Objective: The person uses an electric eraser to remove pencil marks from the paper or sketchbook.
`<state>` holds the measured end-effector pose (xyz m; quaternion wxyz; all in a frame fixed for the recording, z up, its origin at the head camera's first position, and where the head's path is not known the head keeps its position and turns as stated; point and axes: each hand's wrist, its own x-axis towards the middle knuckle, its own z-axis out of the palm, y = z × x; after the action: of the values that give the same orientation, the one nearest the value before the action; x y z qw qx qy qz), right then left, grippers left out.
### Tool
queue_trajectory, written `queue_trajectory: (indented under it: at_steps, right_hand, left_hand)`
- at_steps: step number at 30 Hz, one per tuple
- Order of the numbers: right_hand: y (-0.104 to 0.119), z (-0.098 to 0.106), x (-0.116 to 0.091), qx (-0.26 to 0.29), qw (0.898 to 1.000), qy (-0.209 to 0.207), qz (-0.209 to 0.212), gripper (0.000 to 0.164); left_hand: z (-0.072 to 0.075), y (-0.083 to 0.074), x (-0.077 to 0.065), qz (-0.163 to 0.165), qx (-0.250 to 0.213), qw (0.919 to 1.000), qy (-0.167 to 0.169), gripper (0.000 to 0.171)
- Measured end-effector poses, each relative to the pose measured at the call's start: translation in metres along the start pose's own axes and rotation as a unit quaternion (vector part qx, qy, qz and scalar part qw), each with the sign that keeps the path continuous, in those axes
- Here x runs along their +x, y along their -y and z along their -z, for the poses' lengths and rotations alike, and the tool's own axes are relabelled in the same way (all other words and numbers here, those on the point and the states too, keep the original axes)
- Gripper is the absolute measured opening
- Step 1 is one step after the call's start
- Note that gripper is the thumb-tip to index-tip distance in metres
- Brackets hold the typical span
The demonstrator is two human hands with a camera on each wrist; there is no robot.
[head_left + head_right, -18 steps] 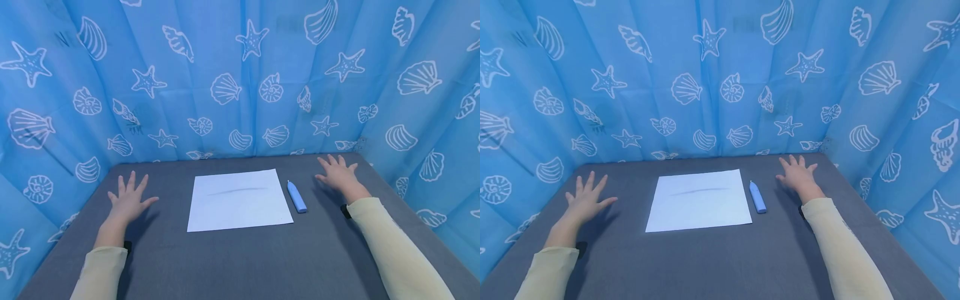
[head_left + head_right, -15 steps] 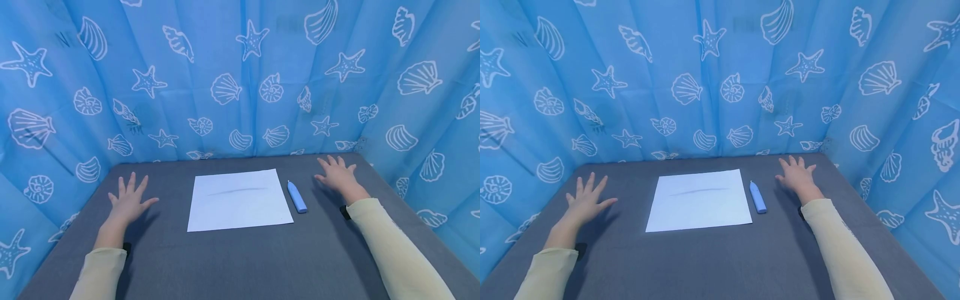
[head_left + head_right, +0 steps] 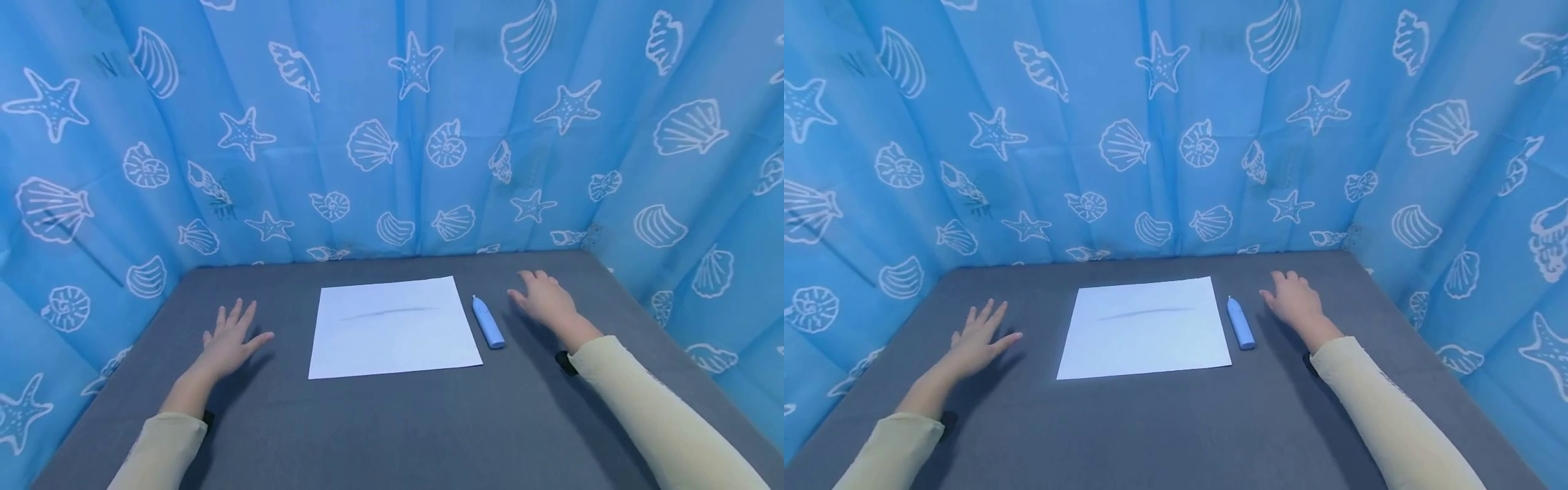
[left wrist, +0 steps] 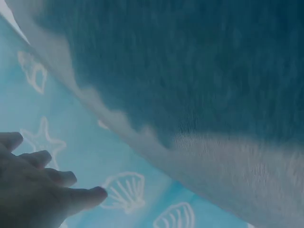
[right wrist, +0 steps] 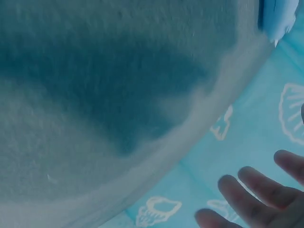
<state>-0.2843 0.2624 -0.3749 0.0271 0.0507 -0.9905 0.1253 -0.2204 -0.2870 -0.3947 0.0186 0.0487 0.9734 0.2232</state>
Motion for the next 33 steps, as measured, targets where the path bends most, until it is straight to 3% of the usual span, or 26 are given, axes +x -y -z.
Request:
queue_trajectory:
  at_steps: [9, 17, 25, 33]
  right_hand:
    - [0.014, -0.008, -0.018, 0.115, 0.992, 0.045, -0.021, 0.060]
    - [0.024, -0.011, -0.028, 0.155, 0.979, 0.117, -0.062, 0.068]
    - [0.029, -0.016, -0.033, 0.185, 0.963, 0.173, -0.094, 0.064]
    - [0.035, -0.022, -0.031, 0.168, 0.962, 0.187, -0.108, 0.059]
  left_hand:
    - [-0.025, -0.019, -0.005, -0.060, 0.008, 0.9980, 0.016, 0.084]
    - [-0.039, -0.031, -0.006, -0.122, 0.059, 0.9894, 0.053, 0.083]
    - [-0.050, -0.034, 0.005, -0.143, 0.101, 0.9813, 0.080, 0.086]
    - [-0.059, -0.033, 0.020, -0.146, 0.119, 0.9754, 0.115, 0.090]
